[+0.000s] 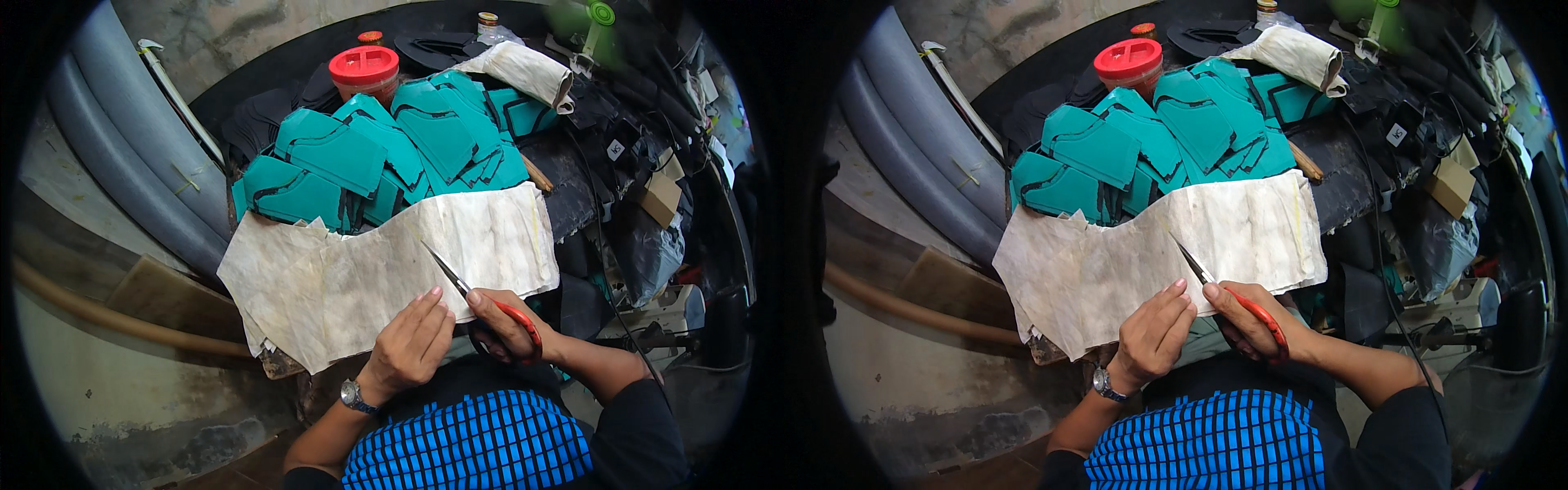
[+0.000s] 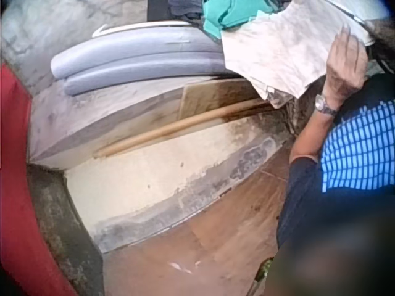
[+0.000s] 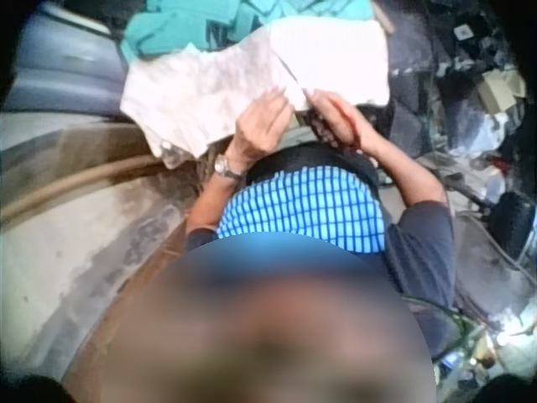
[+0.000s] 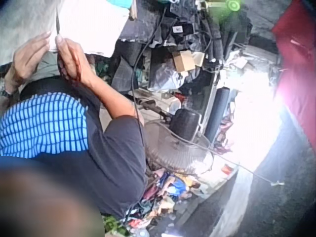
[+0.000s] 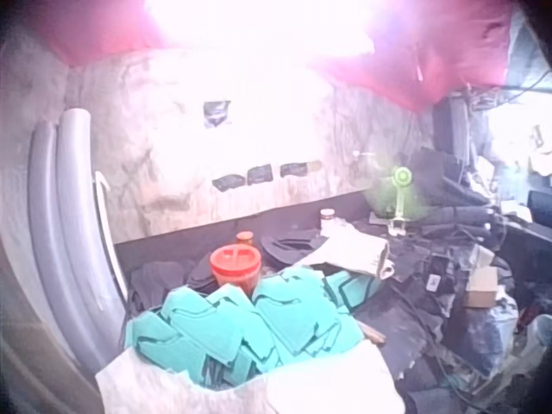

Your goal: The person uses red-handled scissors to cut a stack of off-white fabric into rectangular pieces. They repeatedly trim edges, separate cut pieces, and stack them on the work surface. Green fabric pieces are visible nearby but not handled.

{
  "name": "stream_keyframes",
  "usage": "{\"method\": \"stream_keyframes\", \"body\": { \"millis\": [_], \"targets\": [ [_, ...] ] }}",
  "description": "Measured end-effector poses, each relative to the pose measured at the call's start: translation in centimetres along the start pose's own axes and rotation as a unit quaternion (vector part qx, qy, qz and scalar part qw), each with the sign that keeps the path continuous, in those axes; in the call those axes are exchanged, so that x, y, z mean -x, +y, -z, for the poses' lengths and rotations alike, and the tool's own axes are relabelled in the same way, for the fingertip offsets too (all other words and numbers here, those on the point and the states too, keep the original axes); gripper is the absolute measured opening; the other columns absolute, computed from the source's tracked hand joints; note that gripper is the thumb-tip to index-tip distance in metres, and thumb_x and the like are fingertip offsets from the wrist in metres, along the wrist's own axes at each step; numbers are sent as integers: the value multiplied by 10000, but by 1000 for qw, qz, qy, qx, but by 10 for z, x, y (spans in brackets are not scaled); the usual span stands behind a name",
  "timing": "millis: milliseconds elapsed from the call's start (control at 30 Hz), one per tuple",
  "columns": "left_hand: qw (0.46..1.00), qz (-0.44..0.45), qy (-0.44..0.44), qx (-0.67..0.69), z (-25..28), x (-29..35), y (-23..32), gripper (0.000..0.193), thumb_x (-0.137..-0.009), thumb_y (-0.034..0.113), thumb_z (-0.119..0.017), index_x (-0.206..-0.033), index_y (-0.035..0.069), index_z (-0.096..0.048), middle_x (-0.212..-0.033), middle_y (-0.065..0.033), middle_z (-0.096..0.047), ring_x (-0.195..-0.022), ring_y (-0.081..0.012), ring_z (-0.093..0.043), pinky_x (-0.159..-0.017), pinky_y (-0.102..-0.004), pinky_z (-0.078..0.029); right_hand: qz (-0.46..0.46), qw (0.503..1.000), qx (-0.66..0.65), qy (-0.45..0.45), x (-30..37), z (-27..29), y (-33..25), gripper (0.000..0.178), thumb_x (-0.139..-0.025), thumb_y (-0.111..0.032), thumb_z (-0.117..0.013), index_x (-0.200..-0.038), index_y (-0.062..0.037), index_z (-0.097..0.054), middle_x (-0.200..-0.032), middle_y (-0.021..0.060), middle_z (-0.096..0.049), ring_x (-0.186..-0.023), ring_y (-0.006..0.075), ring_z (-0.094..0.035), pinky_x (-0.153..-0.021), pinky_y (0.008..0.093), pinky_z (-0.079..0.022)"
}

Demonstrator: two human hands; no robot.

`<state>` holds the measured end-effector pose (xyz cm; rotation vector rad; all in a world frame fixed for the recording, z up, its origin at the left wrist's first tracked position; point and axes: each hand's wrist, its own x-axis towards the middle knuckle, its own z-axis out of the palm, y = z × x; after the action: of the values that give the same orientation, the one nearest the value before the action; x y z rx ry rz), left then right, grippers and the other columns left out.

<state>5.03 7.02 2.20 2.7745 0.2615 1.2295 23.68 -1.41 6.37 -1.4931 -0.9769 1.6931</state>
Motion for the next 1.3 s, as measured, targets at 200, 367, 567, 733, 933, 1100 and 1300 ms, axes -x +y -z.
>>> {"method": "stream_keyframes", "body": {
  "millis": [200, 367, 567, 733, 933, 1100, 1300],
  "targets": [
    [1000, -5, 15, 27, 4, 2, 7, 185, -803, -37, -613, -985, -54, -640, -972, -177, -663, -995, -381, -692, -827, -437, -608, 79, 997, -9, 20, -12, 0, -9, 510, -1031, -545, -362, -922, -64, -496, -539, -2, -431, -411, 102, -427, -400, 249, -354],
    [999, -1, 39, 38, 9, 3, 6, 161, -841, 9, -606, -986, -53, -634, -1015, -183, -650, -1033, -390, -676, -863, -464, -592, 100, 995, -13, 18, -17, -2, -14, 499, -1033, -529, -383, -831, -79, -462, -536, -11, -437, -408, 80, -422, -377, 238, -344],
    [987, 67, 97, 108, 21, 5, 3, 125, -929, 30, -562, -1038, -21, -598, -1008, -180, -663, -971, -345, -694, -833, -436, -579, 175, 983, -47, -21, -43, -2, -25, 468, -1037, -507, -392, -934, -71, -527, -565, -38, -391, -419, 67, -386, -370, 243, -312],
    [885, 317, 341, 27, 78, -4, -18, 178, -1013, 166, -528, -1084, 4, -545, -996, -91, -583, -952, -170, -527, -930, -329, -418, 177, 982, -71, -12, -59, -9, -33, 518, -1013, -536, -450, -880, -51, -575, -558, -38, -412, -457, 72, -380, -435, 256, -324],
    [842, 335, 423, -13, 190, -30, -73, 171, -1003, 120, -551, -1120, -5, -562, -1067, -68, -573, -992, -160, -525, -910, -279, -412, 129, 989, -49, -52, -26, 6, -10, 458, -1035, -481, -424, -1075, -49, -571, -608, -30, -434, -433, 48, -380, -396, 218, -332],
    [935, 308, 98, -144, 168, -37, -79, 154, -989, 52, -533, -1120, 13, -605, -946, -112, -628, -858, -182, -603, -791, -291, -479, 77, 992, -98, 9, 26, 31, 26, 473, -1008, -476, -460, -1112, -28, -573, -645, -17, -464, -462, 43, -409, -423, 201, -339],
    [914, 328, -227, -70, 70, -23, -66, 381, -889, 210, -682, -1225, 56, -588, -1204, -239, -599, -1131, -373, -573, -948, -476, -438, 50, 999, -4, -13, 86, 54, 48, 517, -1009, -516, -415, -1088, -27, -561, -713, 16, -510, -549, 88, -501, -508, 251, -399]
  ]
}}
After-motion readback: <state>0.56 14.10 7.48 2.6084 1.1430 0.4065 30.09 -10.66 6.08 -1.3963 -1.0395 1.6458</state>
